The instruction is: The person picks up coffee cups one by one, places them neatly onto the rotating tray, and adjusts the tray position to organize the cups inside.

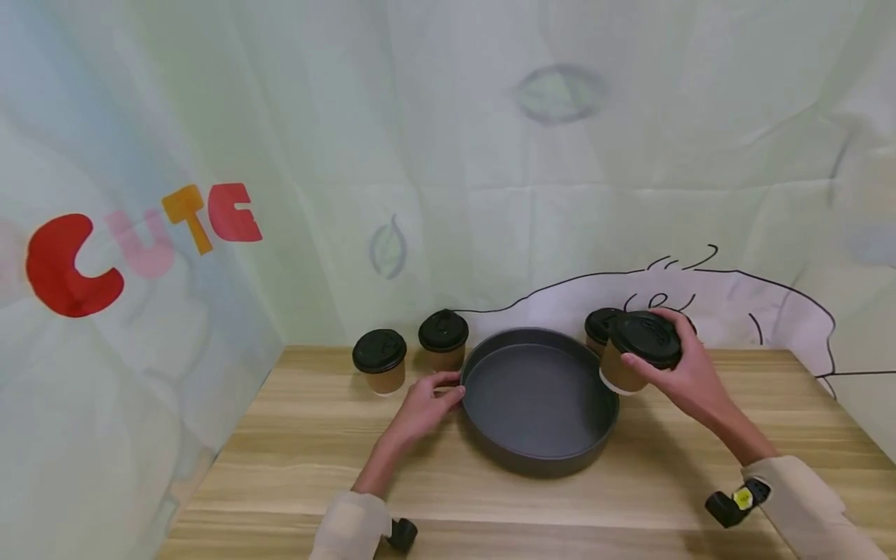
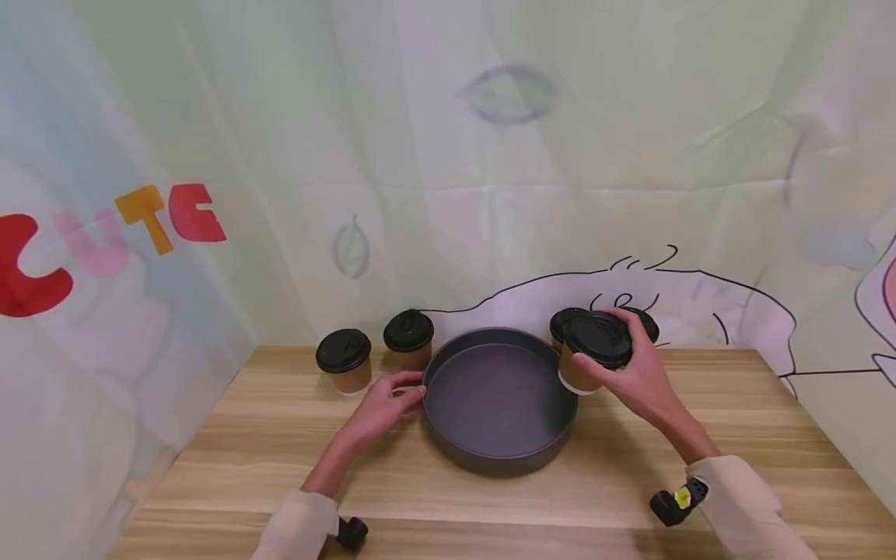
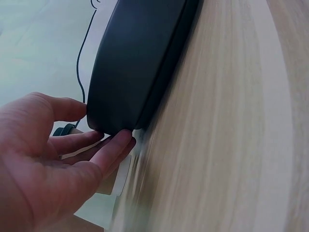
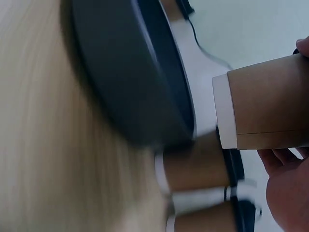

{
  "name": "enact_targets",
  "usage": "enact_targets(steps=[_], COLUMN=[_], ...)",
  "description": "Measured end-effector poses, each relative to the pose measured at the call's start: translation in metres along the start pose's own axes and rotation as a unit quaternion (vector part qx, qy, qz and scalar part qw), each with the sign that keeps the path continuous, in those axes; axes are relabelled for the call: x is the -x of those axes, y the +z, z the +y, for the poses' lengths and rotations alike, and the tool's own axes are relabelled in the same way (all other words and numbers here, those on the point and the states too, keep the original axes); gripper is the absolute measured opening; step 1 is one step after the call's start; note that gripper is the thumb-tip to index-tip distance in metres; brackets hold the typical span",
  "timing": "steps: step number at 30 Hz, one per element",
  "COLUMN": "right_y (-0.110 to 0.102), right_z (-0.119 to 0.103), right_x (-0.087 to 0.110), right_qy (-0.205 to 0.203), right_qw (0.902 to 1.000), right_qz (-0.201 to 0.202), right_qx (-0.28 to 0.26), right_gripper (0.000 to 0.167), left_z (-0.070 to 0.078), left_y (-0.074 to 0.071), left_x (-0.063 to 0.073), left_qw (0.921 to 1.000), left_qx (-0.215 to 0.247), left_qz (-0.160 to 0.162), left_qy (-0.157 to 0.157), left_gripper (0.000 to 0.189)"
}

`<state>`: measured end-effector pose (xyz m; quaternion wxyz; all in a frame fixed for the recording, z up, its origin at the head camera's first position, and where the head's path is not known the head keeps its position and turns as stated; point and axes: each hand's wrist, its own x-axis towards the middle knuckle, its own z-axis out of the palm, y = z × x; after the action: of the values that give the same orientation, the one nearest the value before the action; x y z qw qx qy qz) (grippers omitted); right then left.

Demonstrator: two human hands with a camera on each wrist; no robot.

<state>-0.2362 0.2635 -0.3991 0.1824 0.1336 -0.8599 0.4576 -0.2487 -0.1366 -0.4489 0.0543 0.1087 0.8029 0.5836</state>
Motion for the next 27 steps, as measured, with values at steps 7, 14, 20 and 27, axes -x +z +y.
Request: enact_targets(steps=[7,14,20,27], right_y=[0.041,0.084,0.115,0.146], right_z=[-0.028,-0.047,-0.058,-0.06], right_x=[-0.026,-0.039,-0.043,-0.043], right_qy=[-0.003,-0.009,0.0,0.001], right_qw=[0.9958,0.9859,0.975,0.9711], right_qz=[-0.076,-0.14,-0.186,-0.205], right_qx=[-0.051,-0.092,-0.122,-0.122], right_gripper=[0.077,0.078,0.081,0.083], left_z=[-0.001,-0.001,0.0,-0.003], left_y=[-0.001,-0.002,-0.001,-0.001], left_x=[-0.002,-0.003,-0.003,-0.002], left_qw=[1.0,1.0,1.0,0.9999], left_qx=[-0.004,-0.001,-0.008,-0.009], left_qz=[0.005,-0.002,0.0,-0.001], left_qy=[-0.005,-0.008,-0.006,-0.011], left_gripper=[0.042,0.043,0.043,0.041])
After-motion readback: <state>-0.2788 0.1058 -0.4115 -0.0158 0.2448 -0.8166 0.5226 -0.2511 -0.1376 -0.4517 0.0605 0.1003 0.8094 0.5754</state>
